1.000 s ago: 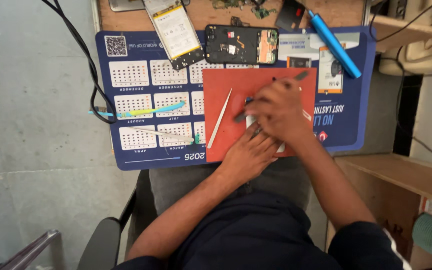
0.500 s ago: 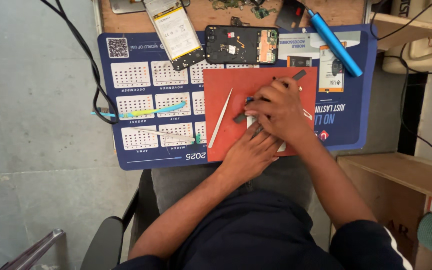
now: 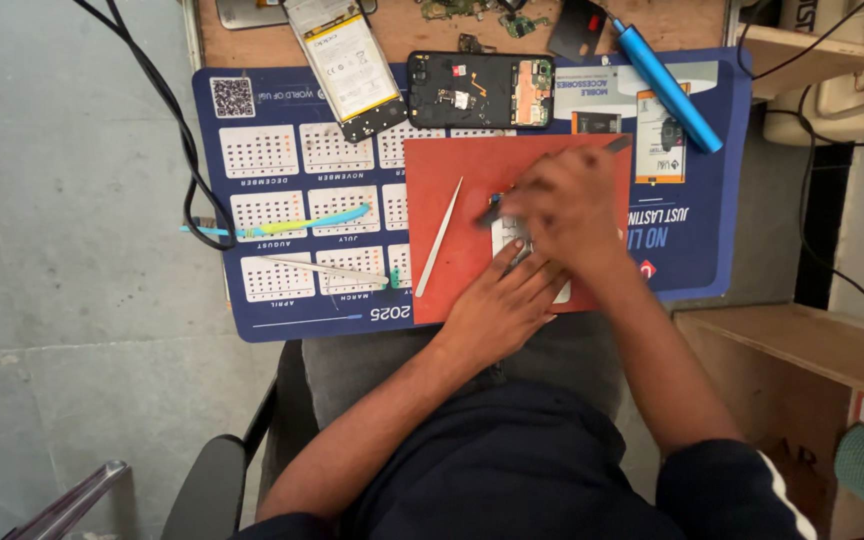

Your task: The person uses a hot air gun and tweezers to remove a small component from a circuit board. They then use a soldering iron to work on the same board, followed by a brief inspection of the removed component.

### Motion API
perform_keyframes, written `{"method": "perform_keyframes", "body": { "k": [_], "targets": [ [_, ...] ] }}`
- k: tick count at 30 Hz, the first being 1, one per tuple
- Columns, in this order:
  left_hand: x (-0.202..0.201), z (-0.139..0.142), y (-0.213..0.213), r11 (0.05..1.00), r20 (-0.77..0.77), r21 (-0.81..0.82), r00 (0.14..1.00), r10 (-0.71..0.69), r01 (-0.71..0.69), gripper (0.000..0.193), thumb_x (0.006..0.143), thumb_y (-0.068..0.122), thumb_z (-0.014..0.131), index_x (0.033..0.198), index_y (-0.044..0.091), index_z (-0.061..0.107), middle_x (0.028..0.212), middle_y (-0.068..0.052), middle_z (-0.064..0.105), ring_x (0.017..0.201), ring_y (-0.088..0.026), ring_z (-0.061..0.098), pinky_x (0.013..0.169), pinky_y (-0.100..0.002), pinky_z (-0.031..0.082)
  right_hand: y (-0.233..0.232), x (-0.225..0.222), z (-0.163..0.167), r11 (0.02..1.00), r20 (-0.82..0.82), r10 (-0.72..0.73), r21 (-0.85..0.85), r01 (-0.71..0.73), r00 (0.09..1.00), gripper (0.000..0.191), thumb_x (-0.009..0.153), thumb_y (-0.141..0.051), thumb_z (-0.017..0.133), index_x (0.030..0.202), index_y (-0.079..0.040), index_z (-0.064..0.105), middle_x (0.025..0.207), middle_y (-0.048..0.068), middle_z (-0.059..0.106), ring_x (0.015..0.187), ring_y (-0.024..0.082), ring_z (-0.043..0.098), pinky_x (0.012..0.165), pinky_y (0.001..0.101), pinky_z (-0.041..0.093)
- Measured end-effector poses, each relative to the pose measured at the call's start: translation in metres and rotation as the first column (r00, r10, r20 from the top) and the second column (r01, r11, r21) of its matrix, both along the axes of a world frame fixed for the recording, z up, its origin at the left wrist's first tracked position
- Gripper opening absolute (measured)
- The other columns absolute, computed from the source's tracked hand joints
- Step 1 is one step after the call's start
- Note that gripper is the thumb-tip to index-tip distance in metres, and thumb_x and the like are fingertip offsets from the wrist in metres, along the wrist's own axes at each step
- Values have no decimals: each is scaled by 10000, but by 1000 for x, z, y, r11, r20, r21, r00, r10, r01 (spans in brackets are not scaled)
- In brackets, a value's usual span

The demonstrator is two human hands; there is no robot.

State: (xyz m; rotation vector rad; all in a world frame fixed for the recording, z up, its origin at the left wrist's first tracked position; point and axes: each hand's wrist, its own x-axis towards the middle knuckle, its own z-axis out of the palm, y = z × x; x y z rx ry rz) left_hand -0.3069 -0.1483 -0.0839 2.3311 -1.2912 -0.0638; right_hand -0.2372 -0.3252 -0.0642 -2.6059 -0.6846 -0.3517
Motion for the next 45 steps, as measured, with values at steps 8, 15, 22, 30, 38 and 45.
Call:
{"method": "perform_keyframes", "body": {
  "k": [8,15,22,30,38,45],
  "targets": [
    [-1,-2,1,998,17,-60,999,36,-35,683,923,383,653,1502,48,515,1552,-67,495,1461,-215,402,1235,-478,301,-3,0,5,994,-49,-88,67,91,995,93,857,-219,844,931,-198,792,959,-37,634,983,206,586,993,439,358],
    [-2,-1,2,999,9,-28,1000,28,-27,658,928,385,655,1478,50,516,1558,-75,490,1466,-224,402,1232,-488,306,-1,-3,-2,984,-42,-145,100,149,988,118,846,-211,850,939,-228,781,988,-36,650,1006,208,599,955,440,358],
    [-2,-2,2,998,27,-64,999,32,-30,666,908,387,670,1463,44,534,1545,-83,504,1461,-228,421,1224,-484,313,5,-7,10,987,4,-163,0,163,987,98,855,-214,846,919,-204,774,993,-28,648,999,212,589,953,450,364],
    [-3,-8,1,993,16,-116,999,36,-34,560,890,370,686,1345,52,614,1420,-106,595,1403,-249,477,1229,-498,315,18,-15,28,964,-34,-267,-26,266,963,80,909,-219,822,946,-174,767,983,-44,643,1023,200,597,949,431,366],
    [-4,-15,-1,994,10,-113,1000,6,-5,405,1028,338,673,1313,52,646,1367,-100,615,1373,-274,496,1215,-520,342,34,-26,24,945,6,-304,-120,303,952,58,876,-178,786,929,-197,774,981,-29,624,992,208,598,918,421,376],
    [-6,-15,0,988,32,-151,999,36,-31,455,907,345,669,1264,63,673,1325,-88,639,1354,-262,527,1212,-521,344,29,-29,29,922,41,-378,-68,380,925,57,879,-197,815,917,-194,772,973,-26,626,945,201,601,879,432,364]
  ]
}}
